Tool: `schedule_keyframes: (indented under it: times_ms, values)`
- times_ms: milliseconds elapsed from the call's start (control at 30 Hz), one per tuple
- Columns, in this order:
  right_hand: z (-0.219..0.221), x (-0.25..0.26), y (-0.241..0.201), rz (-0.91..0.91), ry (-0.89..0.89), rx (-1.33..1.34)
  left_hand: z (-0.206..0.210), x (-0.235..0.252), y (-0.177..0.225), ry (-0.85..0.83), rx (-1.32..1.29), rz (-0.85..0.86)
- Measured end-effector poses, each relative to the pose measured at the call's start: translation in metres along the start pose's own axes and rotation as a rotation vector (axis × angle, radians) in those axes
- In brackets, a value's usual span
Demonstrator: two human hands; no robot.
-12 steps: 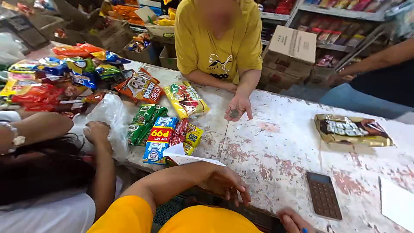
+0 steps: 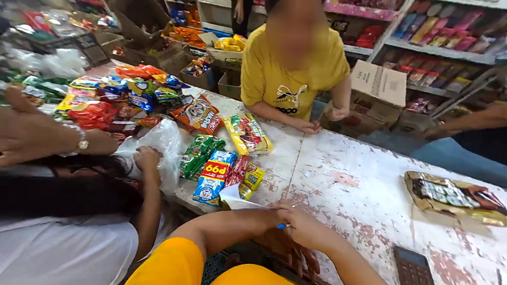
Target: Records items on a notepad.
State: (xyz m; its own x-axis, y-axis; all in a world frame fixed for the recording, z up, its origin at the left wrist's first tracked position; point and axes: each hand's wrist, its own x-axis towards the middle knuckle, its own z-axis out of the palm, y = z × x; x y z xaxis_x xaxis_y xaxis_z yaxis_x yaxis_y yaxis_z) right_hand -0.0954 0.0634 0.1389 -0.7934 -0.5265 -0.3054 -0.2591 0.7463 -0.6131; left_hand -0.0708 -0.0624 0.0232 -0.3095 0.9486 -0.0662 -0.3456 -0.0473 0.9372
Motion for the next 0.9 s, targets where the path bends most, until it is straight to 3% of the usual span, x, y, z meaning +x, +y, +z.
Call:
schedule_keyframes:
  times_ms: [100, 133, 200, 300, 367, 467, 567, 633, 733, 833, 900]
  values:
    - [0.005, -0.023, 0.016, 0.051, 0.394, 0.148, -0.012, 0.020, 0.068, -0.369, 0.402, -0.411]
    - [0.006, -0.033, 0.028, 0.109, 0.513, 0.228, -0.012, 0.024, 0.071, -0.418, 0.493, -0.393]
    - [0.004, -0.056, 0.052, 0.284, 0.609, 0.494, -0.008, 0.016, 0.070, -0.389, 0.660, -0.113]
    - [0.011, -0.087, 0.082, 0.471, 0.576, 0.834, -0.007, -0.005, 0.069, -0.042, 0.836, 0.412]
    - [0.024, -0.103, 0.101, 0.472, 0.544, 1.018, -0.015, -0.010, 0.063, 0.146, 1.115, 0.526]
    - [0.040, -0.120, 0.117, 0.432, 0.500, 1.236, -0.024, -0.006, 0.037, 0.192, 1.427, 0.370]
    - [0.052, -0.129, 0.118, 0.433, 0.503, 1.329, -0.018, 0.007, 0.011, 0.303, 1.458, 0.372]
    - [0.057, -0.137, 0.124, 0.455, 0.479, 1.325, -0.013, 0.016, 0.000, 0.347, 1.430, 0.331]
    - [0.049, -0.154, 0.139, 0.503, 0.462, 1.099, -0.008, 0.026, -0.010, 0.237, 1.396, 0.171]
    - [0.027, -0.172, 0.151, 0.429, 0.646, 0.988, -0.005, 0.028, -0.020, 0.197, 1.386, 0.120]
    - [0.018, -0.171, 0.145, 0.299, 0.735, 1.078, -0.003, 0.029, -0.016, 0.157, 1.371, 0.054]
